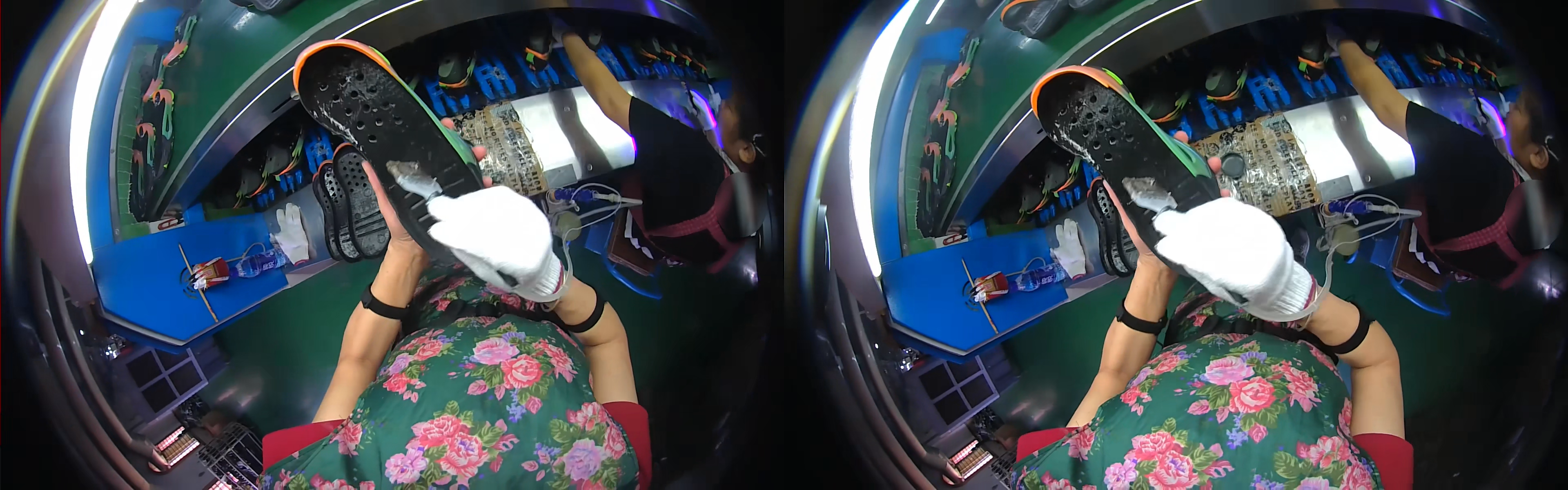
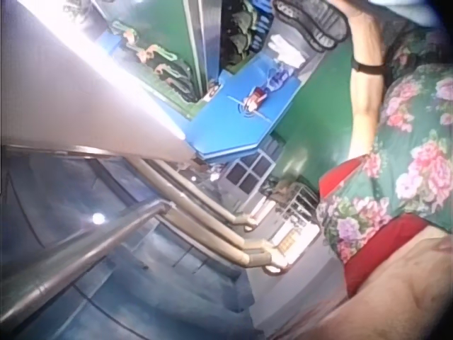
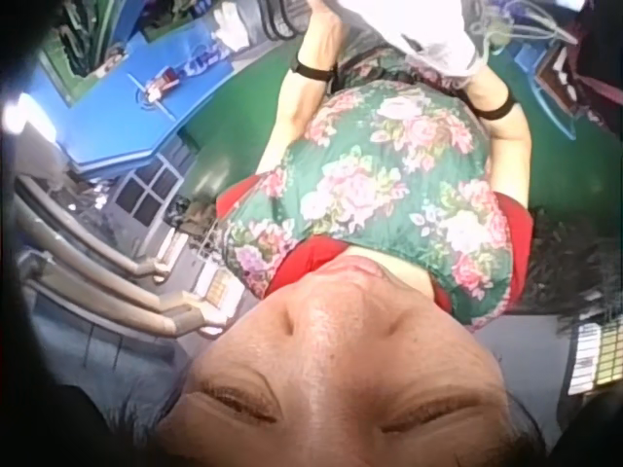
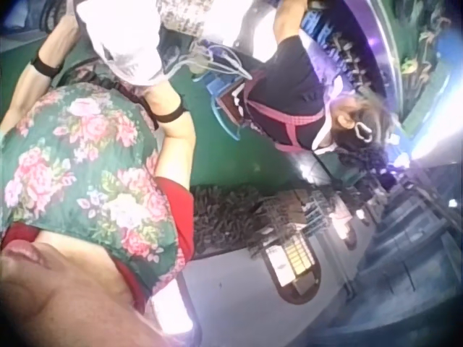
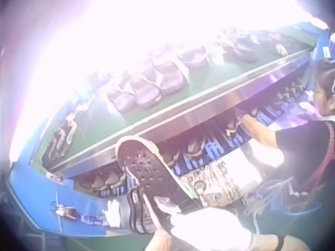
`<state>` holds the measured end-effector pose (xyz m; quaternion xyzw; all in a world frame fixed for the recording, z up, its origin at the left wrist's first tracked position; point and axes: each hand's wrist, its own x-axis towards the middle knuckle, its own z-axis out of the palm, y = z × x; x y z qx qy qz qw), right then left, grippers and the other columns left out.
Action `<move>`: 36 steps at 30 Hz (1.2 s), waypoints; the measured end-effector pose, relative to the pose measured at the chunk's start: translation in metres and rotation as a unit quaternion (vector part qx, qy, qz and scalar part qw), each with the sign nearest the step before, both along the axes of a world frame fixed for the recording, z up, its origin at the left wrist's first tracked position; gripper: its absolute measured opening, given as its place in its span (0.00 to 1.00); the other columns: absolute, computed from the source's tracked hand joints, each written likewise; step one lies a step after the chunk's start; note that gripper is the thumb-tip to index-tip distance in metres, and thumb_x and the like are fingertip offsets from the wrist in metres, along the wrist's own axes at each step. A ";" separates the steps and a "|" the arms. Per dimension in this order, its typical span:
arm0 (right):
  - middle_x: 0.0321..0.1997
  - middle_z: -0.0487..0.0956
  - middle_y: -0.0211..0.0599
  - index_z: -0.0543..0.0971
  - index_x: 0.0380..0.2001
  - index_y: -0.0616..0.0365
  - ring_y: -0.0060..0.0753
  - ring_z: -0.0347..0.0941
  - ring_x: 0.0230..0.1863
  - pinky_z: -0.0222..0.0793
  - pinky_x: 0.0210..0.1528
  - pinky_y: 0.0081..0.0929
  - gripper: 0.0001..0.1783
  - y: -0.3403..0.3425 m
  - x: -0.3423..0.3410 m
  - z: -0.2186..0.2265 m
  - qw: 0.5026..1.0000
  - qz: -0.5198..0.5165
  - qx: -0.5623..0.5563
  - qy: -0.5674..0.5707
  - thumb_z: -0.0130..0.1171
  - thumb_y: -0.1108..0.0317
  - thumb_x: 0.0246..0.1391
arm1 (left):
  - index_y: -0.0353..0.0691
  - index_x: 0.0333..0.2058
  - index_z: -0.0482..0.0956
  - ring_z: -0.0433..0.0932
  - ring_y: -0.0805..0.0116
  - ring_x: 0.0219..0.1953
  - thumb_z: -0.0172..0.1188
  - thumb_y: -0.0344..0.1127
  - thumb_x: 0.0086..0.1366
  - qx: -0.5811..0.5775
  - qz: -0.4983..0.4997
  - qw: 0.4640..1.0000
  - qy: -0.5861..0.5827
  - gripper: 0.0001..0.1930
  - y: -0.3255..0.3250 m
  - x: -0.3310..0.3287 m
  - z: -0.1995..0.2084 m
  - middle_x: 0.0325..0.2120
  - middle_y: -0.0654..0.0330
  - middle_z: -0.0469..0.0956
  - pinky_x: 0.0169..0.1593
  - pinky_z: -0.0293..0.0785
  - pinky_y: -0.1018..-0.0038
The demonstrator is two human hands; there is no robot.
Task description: Applying a liquid substance to shoe soles using a brush.
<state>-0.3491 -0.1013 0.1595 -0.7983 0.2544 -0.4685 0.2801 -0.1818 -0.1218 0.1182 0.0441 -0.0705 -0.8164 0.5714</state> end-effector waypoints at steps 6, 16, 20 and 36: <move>0.43 0.88 0.40 0.88 0.43 0.55 0.45 0.85 0.44 0.79 0.50 0.37 0.14 0.003 -0.003 -0.004 0.993 -0.010 0.086 -0.076 0.71 0.75 0.50 | 0.47 0.73 0.54 0.78 0.32 0.54 0.47 0.84 0.59 -0.016 -0.034 0.999 0.034 0.56 -0.005 0.003 -0.007 0.59 0.31 0.71 0.56 0.78 0.41; 0.43 0.88 0.40 0.88 0.35 0.54 0.38 0.85 0.42 0.80 0.44 0.33 0.11 0.006 -0.005 -0.008 0.985 0.005 0.108 -0.135 0.74 0.78 0.46 | 0.48 0.72 0.57 0.75 0.28 0.56 0.49 0.83 0.59 -0.043 -0.018 0.996 0.076 0.55 -0.013 0.007 -0.013 0.61 0.31 0.68 0.55 0.78 0.40; 0.46 0.88 0.38 0.88 0.45 0.55 0.40 0.84 0.43 0.79 0.45 0.34 0.17 0.015 -0.008 -0.005 0.998 -0.024 0.045 -0.044 0.73 0.75 0.49 | 0.47 0.72 0.57 0.77 0.31 0.53 0.49 0.84 0.59 -0.020 -0.003 0.999 0.039 0.55 -0.015 0.005 -0.012 0.60 0.31 0.69 0.53 0.80 0.42; 0.54 0.85 0.39 0.85 0.52 0.53 0.42 0.81 0.55 0.78 0.54 0.37 0.16 0.015 -0.014 -0.014 0.997 -0.016 0.069 -0.033 0.65 0.73 0.60 | 0.54 0.74 0.54 0.74 0.28 0.57 0.48 0.84 0.59 -0.018 -0.047 0.996 0.071 0.54 -0.016 -0.011 -0.024 0.65 0.34 0.65 0.55 0.80 0.40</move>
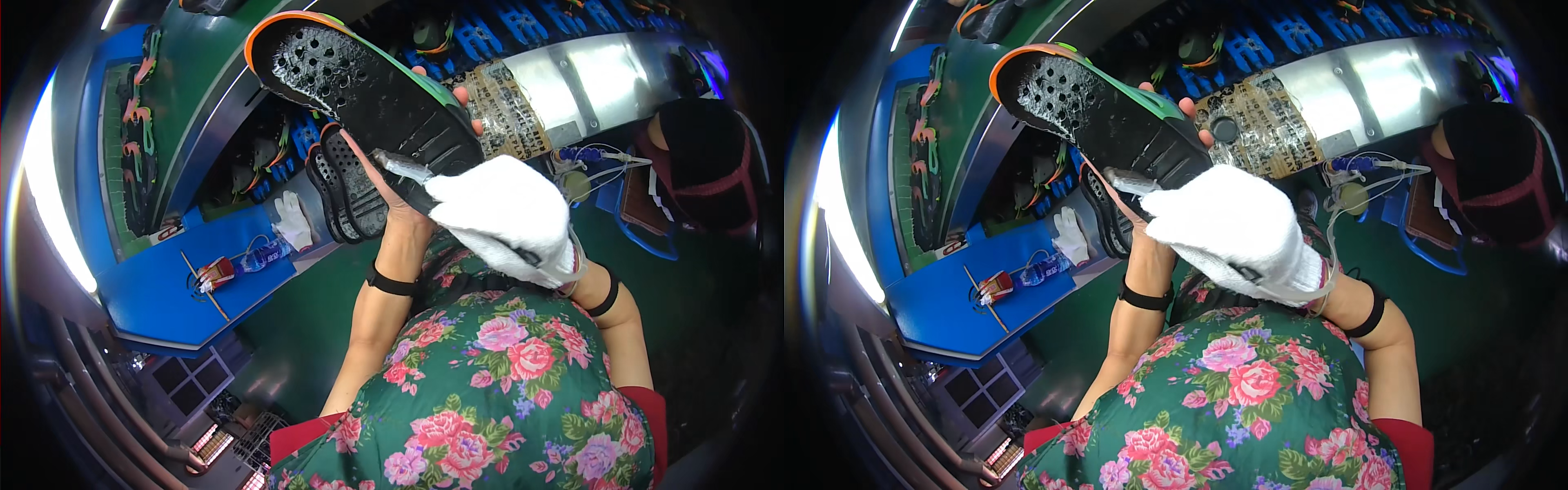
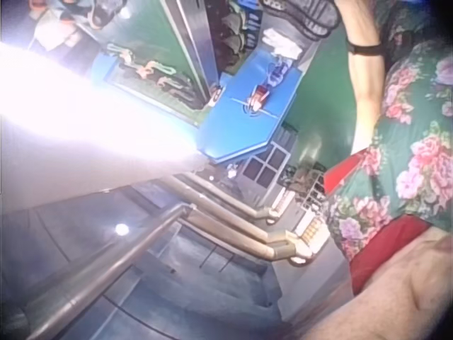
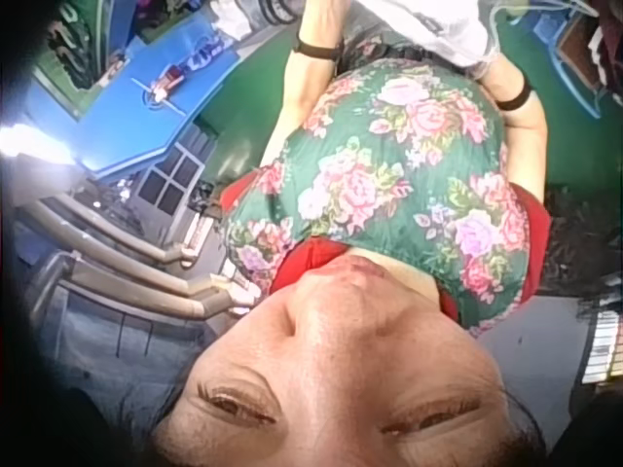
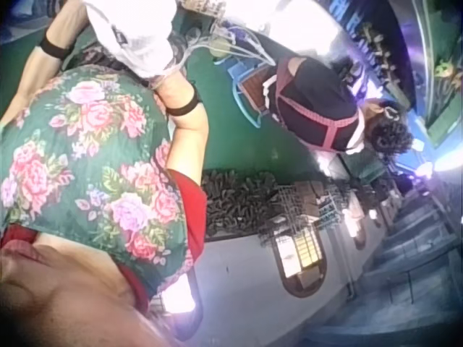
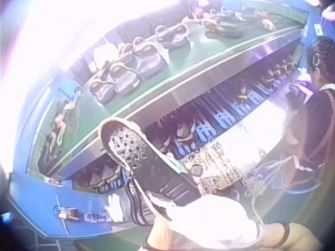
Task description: Applying a liquid substance to shoe soles using a brush.
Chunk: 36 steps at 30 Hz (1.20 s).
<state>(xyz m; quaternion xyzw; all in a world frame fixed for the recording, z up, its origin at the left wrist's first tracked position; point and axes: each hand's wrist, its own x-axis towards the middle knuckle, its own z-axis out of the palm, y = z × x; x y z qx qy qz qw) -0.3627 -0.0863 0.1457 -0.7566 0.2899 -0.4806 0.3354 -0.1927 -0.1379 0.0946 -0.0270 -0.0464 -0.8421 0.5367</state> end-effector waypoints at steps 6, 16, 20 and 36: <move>0.54 0.85 0.39 0.86 0.53 0.49 0.42 0.82 0.52 0.78 0.53 0.37 0.19 0.001 0.000 -0.002 0.998 0.055 0.011 -0.025 0.66 0.73 0.58 | 0.54 0.74 0.55 0.72 0.26 0.59 0.58 0.71 0.62 -0.048 -0.013 0.999 0.015 0.48 -0.008 0.000 -0.011 0.67 0.34 0.63 0.59 0.76 0.39; 0.52 0.86 0.34 0.85 0.53 0.49 0.40 0.82 0.50 0.78 0.52 0.35 0.20 -0.002 0.000 -0.010 0.999 0.025 -0.030 -0.008 0.65 0.74 0.58 | 0.53 0.73 0.55 0.76 0.28 0.55 0.47 0.83 0.60 -0.002 0.006 1.000 -0.004 0.53 -0.004 -0.004 -0.006 0.64 0.33 0.67 0.53 0.81 0.40; 0.52 0.86 0.32 0.87 0.50 0.45 0.38 0.83 0.49 0.78 0.50 0.33 0.16 -0.007 -0.007 -0.008 1.000 -0.007 -0.013 0.022 0.66 0.73 0.59 | 0.52 0.73 0.56 0.76 0.27 0.56 0.46 0.84 0.60 -0.001 0.004 1.000 -0.001 0.53 -0.004 -0.008 -0.005 0.64 0.32 0.67 0.54 0.80 0.41; 0.47 0.88 0.38 0.88 0.44 0.54 0.40 0.83 0.44 0.80 0.47 0.34 0.18 -0.013 -0.020 -0.003 0.999 -0.049 0.013 0.002 0.73 0.75 0.47 | 0.57 0.75 0.53 0.70 0.29 0.62 0.56 0.71 0.65 0.069 0.003 0.998 -0.012 0.47 -0.002 -0.010 -0.005 0.70 0.39 0.61 0.64 0.71 0.39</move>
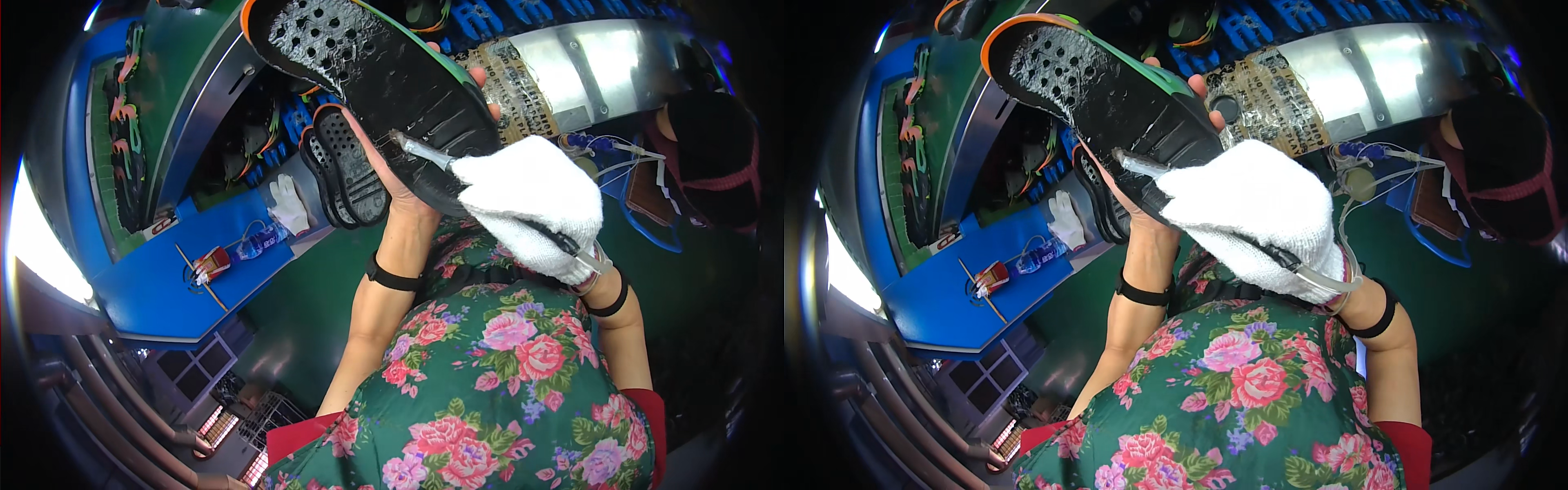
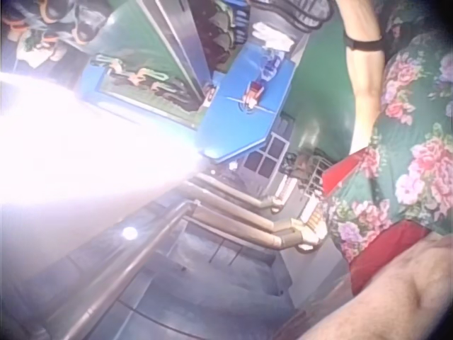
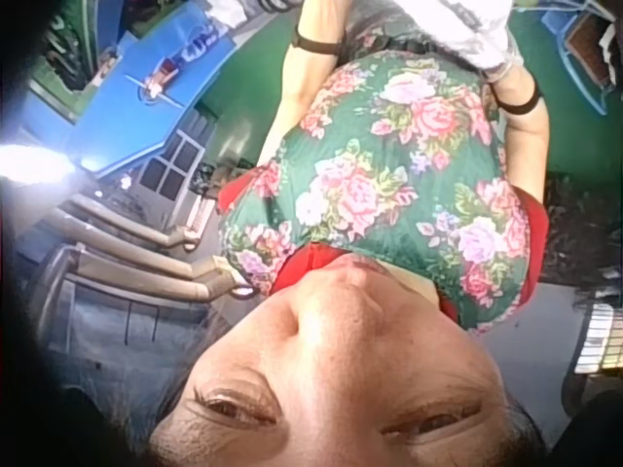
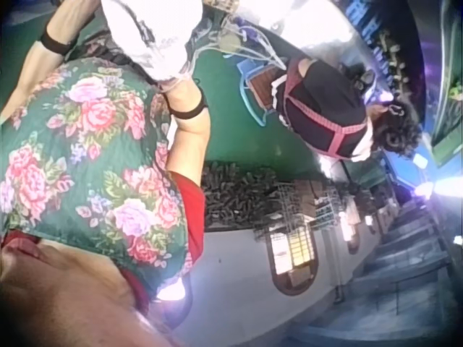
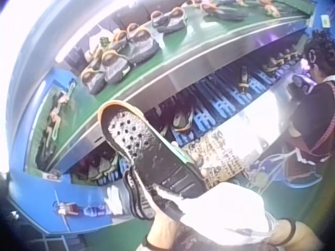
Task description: Applying a liquid substance to shoe soles using a brush.
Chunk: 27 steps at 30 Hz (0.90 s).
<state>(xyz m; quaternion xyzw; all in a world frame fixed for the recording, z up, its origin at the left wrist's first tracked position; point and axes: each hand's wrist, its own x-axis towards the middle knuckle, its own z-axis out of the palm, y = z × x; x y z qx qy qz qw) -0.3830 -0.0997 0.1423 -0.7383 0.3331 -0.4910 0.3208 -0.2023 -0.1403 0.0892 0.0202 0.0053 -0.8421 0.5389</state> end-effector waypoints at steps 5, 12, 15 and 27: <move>0.43 0.88 0.43 0.88 0.35 0.57 0.42 0.84 0.41 0.79 0.44 0.34 0.13 -0.001 0.002 0.010 0.999 -0.031 0.022 -0.012 0.75 0.79 0.43 | 0.55 0.75 0.53 0.69 0.33 0.63 0.57 0.68 0.65 0.018 -0.014 1.000 0.021 0.46 0.006 -0.004 0.001 0.70 0.40 0.60 0.65 0.69 0.40; 0.43 0.88 0.43 0.88 0.37 0.57 0.43 0.84 0.42 0.78 0.46 0.34 0.13 0.011 0.004 0.014 0.989 -0.052 0.135 -0.020 0.73 0.79 0.43 | 0.57 0.76 0.53 0.68 0.33 0.64 0.58 0.64 0.65 0.012 -0.038 0.997 0.061 0.45 0.011 -0.008 0.004 0.71 0.41 0.59 0.66 0.67 0.39; 0.44 0.88 0.43 0.88 0.38 0.56 0.43 0.84 0.42 0.77 0.47 0.34 0.14 0.005 0.001 0.021 0.996 -0.019 0.085 0.010 0.72 0.77 0.44 | 0.58 0.76 0.53 0.68 0.33 0.64 0.57 0.65 0.65 0.028 -0.029 0.998 0.052 0.45 0.014 -0.010 0.007 0.72 0.42 0.58 0.67 0.67 0.39; 0.45 0.88 0.41 0.88 0.40 0.55 0.40 0.83 0.42 0.80 0.41 0.33 0.17 -0.002 0.001 0.017 0.994 0.041 -0.081 0.055 0.70 0.75 0.41 | 0.42 0.71 0.61 0.77 0.39 0.59 0.35 0.81 0.66 0.082 0.044 0.977 -0.191 0.52 0.016 -0.010 0.021 0.63 0.38 0.70 0.61 0.75 0.43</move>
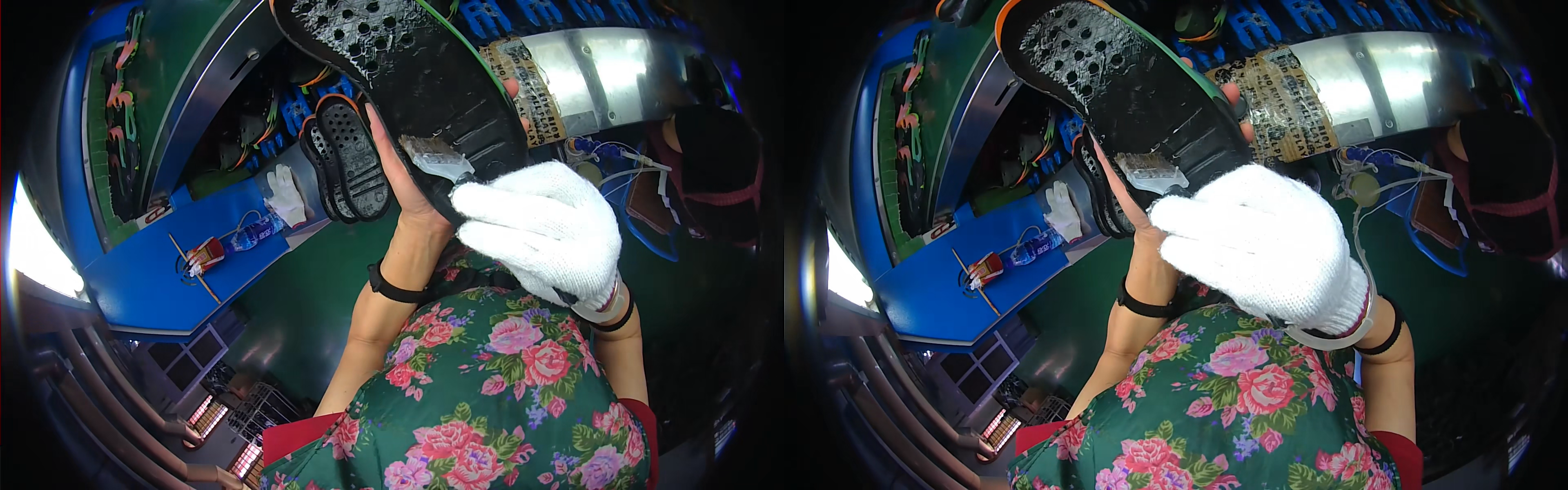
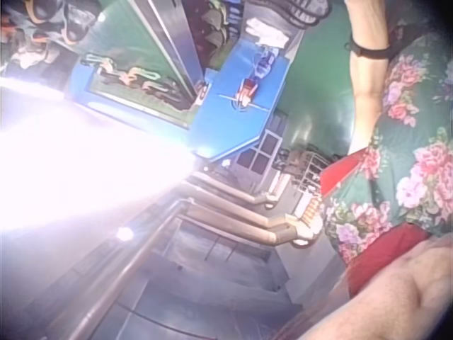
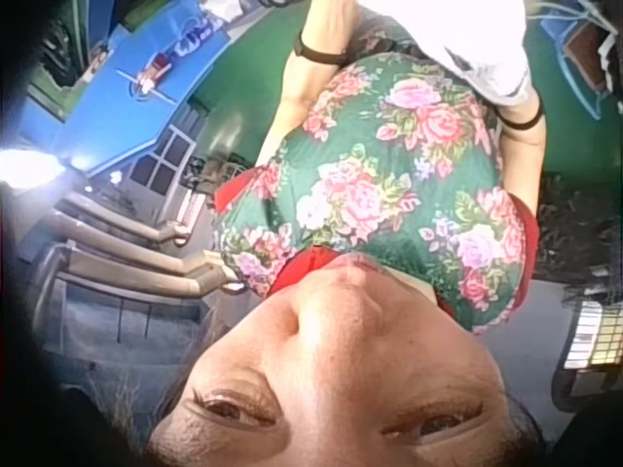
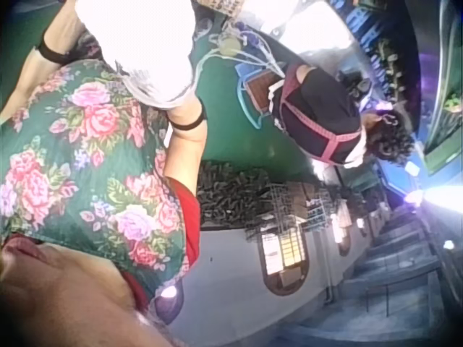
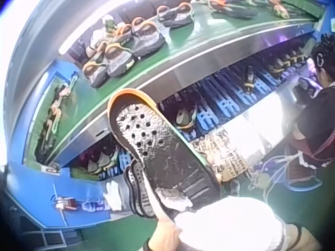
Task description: Applying a liquid substance to shoe soles using a brush.
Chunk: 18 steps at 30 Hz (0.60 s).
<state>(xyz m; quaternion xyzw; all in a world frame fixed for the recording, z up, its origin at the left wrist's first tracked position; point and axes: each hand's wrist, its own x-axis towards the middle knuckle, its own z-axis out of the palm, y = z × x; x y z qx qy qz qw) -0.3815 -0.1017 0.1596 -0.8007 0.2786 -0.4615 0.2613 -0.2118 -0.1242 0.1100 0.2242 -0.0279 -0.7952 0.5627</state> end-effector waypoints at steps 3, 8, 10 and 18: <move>0.43 0.87 0.41 0.88 0.35 0.57 0.41 0.83 0.40 0.81 0.40 0.33 0.15 -0.005 0.000 -0.001 1.000 0.012 0.002 -0.023 0.70 0.73 0.38 | 0.41 0.71 0.61 0.76 0.40 0.60 0.36 0.80 0.67 -0.019 -0.021 0.999 0.027 0.51 0.000 0.002 -0.001 0.64 0.38 0.70 0.62 0.74 0.43; 0.42 0.87 0.41 0.88 0.33 0.58 0.42 0.83 0.39 0.81 0.39 0.33 0.13 -0.012 -0.003 0.000 0.999 0.027 0.019 -0.039 0.69 0.72 0.38 | 0.48 0.75 0.51 0.72 0.31 0.61 0.39 0.82 0.64 -0.005 -0.030 0.999 0.016 0.53 -0.001 0.006 -0.007 0.70 0.36 0.59 0.62 0.73 0.39; 0.42 0.88 0.40 0.88 0.33 0.58 0.42 0.83 0.39 0.81 0.39 0.33 0.13 -0.013 -0.005 0.001 0.999 0.029 0.025 -0.036 0.69 0.72 0.38 | 0.48 0.75 0.51 0.73 0.31 0.61 0.38 0.82 0.64 0.002 -0.026 1.000 0.003 0.53 -0.002 0.004 -0.004 0.69 0.35 0.60 0.61 0.73 0.39; 0.43 0.87 0.40 0.87 0.34 0.59 0.43 0.83 0.41 0.81 0.39 0.32 0.16 -0.012 -0.007 0.001 0.999 0.030 0.006 -0.009 0.70 0.73 0.35 | 0.46 0.75 0.50 0.74 0.32 0.59 0.39 0.81 0.64 -0.002 -0.023 0.998 0.065 0.53 -0.006 0.002 -0.005 0.68 0.34 0.62 0.59 0.76 0.41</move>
